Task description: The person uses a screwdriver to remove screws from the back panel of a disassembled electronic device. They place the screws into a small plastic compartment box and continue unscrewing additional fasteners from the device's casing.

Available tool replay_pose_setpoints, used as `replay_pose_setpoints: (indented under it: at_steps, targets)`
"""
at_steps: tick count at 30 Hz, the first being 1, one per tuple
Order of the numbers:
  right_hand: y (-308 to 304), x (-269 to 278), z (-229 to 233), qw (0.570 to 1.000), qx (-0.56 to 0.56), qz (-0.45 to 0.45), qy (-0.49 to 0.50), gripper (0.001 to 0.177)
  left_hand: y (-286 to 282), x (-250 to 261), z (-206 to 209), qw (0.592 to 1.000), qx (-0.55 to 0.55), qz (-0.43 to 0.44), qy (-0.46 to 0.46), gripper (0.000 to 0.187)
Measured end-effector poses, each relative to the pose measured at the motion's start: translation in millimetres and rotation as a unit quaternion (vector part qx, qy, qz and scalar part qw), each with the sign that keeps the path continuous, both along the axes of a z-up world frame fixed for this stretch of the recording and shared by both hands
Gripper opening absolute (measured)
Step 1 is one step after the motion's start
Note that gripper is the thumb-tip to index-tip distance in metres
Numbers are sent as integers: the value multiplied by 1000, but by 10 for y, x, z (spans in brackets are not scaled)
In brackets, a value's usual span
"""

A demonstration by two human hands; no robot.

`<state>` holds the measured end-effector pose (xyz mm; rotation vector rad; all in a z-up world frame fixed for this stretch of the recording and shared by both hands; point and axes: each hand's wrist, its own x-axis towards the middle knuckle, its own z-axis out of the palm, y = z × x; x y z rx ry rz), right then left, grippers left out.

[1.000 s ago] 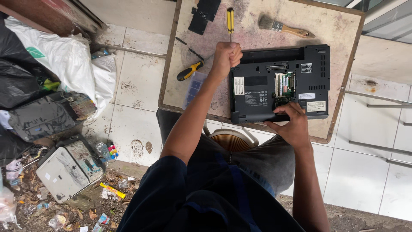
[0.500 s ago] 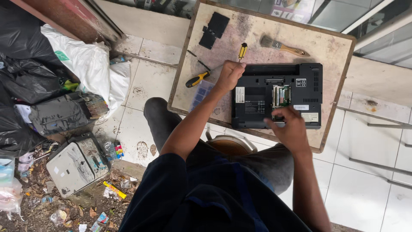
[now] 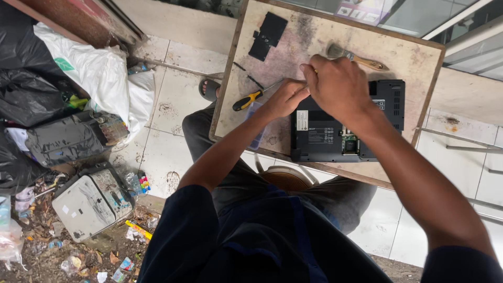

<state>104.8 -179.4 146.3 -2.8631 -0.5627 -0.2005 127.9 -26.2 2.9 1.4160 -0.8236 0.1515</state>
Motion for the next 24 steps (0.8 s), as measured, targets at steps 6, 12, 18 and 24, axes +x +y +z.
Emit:
replay_pose_setpoints:
  at_steps: [6,12,18,24]
  targets:
    - [176,-163,477,988,-20,111,109,23,423,-23,395,971,226,-67,-32,14]
    - [59,-106,601,965,-51,200,160,27,502,40,541,962,254,-78,-68,15]
    - [-1,2,605,955,-132,240,118,16,465,42,445,969,214,-23,-125,12]
    - [243,7,836,951,-114,56,281,29,408,89,246,952,224,48,-204,7]
